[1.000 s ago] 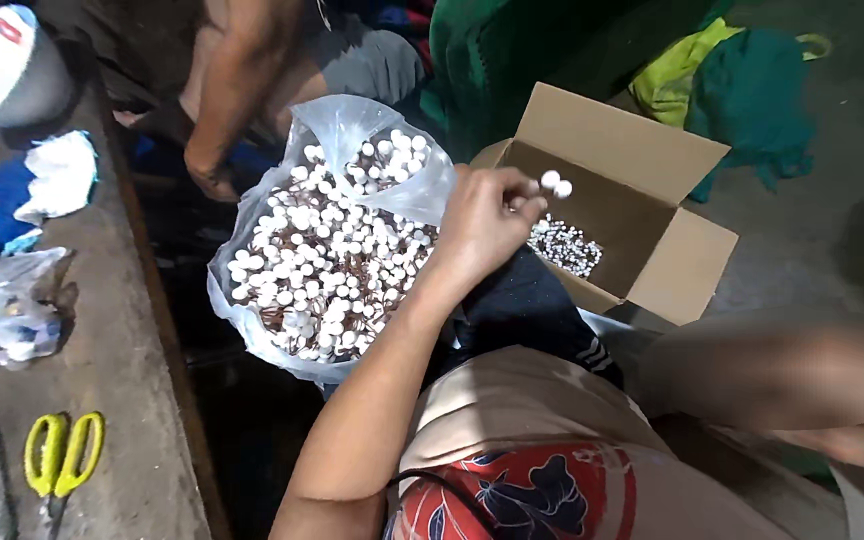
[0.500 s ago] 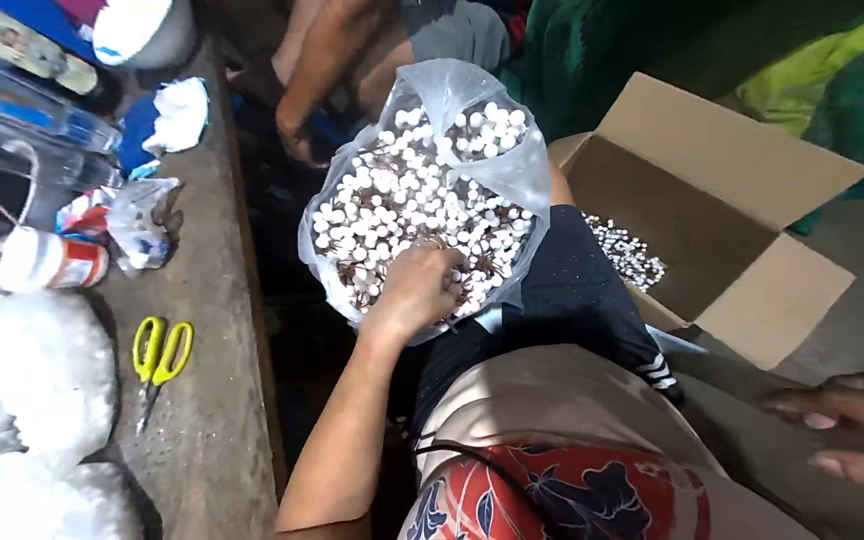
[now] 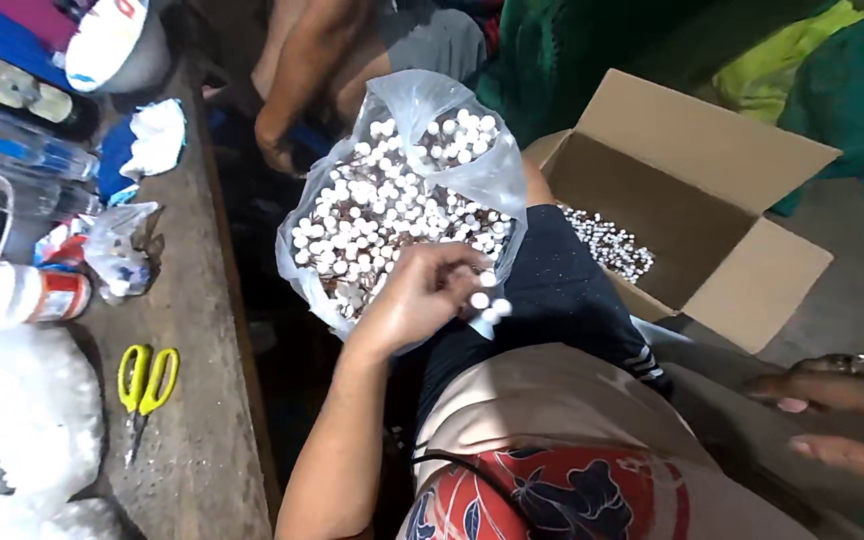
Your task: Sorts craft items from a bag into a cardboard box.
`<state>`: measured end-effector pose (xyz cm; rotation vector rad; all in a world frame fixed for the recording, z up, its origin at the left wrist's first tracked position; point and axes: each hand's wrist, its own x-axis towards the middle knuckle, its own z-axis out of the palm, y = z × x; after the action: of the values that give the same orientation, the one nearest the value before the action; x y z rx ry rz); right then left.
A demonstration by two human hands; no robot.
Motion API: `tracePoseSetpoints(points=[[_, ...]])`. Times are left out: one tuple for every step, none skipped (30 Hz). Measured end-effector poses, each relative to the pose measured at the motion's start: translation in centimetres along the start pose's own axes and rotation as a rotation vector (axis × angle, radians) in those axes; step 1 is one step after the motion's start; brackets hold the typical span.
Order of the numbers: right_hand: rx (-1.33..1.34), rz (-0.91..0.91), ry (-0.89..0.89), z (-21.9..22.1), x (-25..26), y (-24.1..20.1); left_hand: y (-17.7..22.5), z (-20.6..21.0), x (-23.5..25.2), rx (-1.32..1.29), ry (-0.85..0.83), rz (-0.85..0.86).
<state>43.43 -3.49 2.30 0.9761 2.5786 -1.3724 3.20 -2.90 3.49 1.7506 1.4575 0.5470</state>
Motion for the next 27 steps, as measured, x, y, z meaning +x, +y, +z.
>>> tracePoseSetpoints(points=[[-0.001,0.001,0.003,0.0,0.0,0.0,0.8,0.9,1.3,-0.010,-0.083,0.016],[0.000,0.002,-0.002,-0.1,0.1,-0.1,1.8,1.8,2.8,-0.022,-0.144,0.054],[0.001,0.006,-0.010,-0.3,0.1,-0.2,2.8,2.5,4.4,-0.056,-0.173,0.091],[0.001,0.012,-0.016,-0.4,0.2,-0.4,3.7,3.1,5.9,-0.110,-0.171,0.131],[0.004,0.024,-0.024,-0.6,0.2,-0.6,4.7,3.4,7.1,-0.166,-0.152,0.172],[0.010,0.036,-0.030,-0.7,0.1,-0.7,5.5,3.2,7.7,-0.198,-0.143,0.204],[0.015,0.047,-0.037,-0.9,0.1,-0.8,5.9,2.7,7.8,-0.190,-0.142,0.237],[0.023,0.054,-0.043,-0.9,0.1,-0.7,5.7,2.0,7.3,-0.155,-0.114,0.273],[0.030,0.052,-0.043,-0.9,0.1,-0.6,5.1,1.3,6.5,-0.101,-0.061,0.292],[0.035,0.045,-0.042,-0.8,0.1,-0.4,4.1,0.4,5.4,-0.037,-0.006,0.282],[0.036,0.033,-0.043,-0.6,0.1,-0.2,2.8,-0.4,4.4,0.035,0.030,0.238],[0.033,0.017,-0.041,-0.4,0.0,0.0,1.5,-1.1,3.5,0.117,0.050,0.165],[0.031,0.007,-0.043,-0.3,0.1,0.1,0.2,-1.6,2.8,0.222,0.062,0.066],[0.030,0.000,-0.044,-0.2,0.1,0.1,-0.8,-1.5,2.3,0.329,0.065,-0.043],[0.027,0.001,-0.042,-0.3,0.2,0.0,-1.6,-1.1,2.2,0.406,0.056,-0.139],[0.024,0.009,-0.039,-0.3,0.2,-0.2,-2.5,-0.4,2.0,0.457,0.056,-0.177],[0.019,0.020,-0.036,-0.4,0.1,-0.3,-3.2,0.5,2.0,0.502,0.056,-0.179],[0.011,0.029,-0.034,-0.5,0.1,-0.4,-3.7,1.4,2.3,0.534,0.060,-0.161],[0.007,0.034,-0.033,-0.5,0.0,-0.4,-4.1,2.2,2.5,0.565,0.063,-0.122],[0.008,0.040,-0.033,-0.6,0.1,-0.6,-4.5,2.9,2.7,0.594,0.073,-0.061],[0.008,0.045,-0.036,-0.6,0.1,-0.6,-5.2,3.5,2.8,0.629,0.103,0.012],[0.004,0.047,-0.038,-0.6,0.2,-0.7,-5.8,3.9,2.9,0.663,0.134,0.058],[0.002,0.048,-0.040,-0.7,0.2,-0.7,-6.2,4.0,2.9,0.683,0.167,0.080],[0.000,0.048,-0.039,-0.7,0.2,-0.7,-6.3,3.9,2.8,0.685,0.199,0.090],[0.001,0.048,-0.040,-0.7,0.2,-0.7,-6.1,3.6,2.6,0.670,0.234,0.092],[0.002,0.046,-0.039,-0.7,0.2,-0.7,-5.9,3.1,2.3,0.635,0.276,0.094],[0.002,0.039,-0.034,-0.6,0.1,-0.6,-5.5,2.4,1.8,0.572,0.314,0.083]])
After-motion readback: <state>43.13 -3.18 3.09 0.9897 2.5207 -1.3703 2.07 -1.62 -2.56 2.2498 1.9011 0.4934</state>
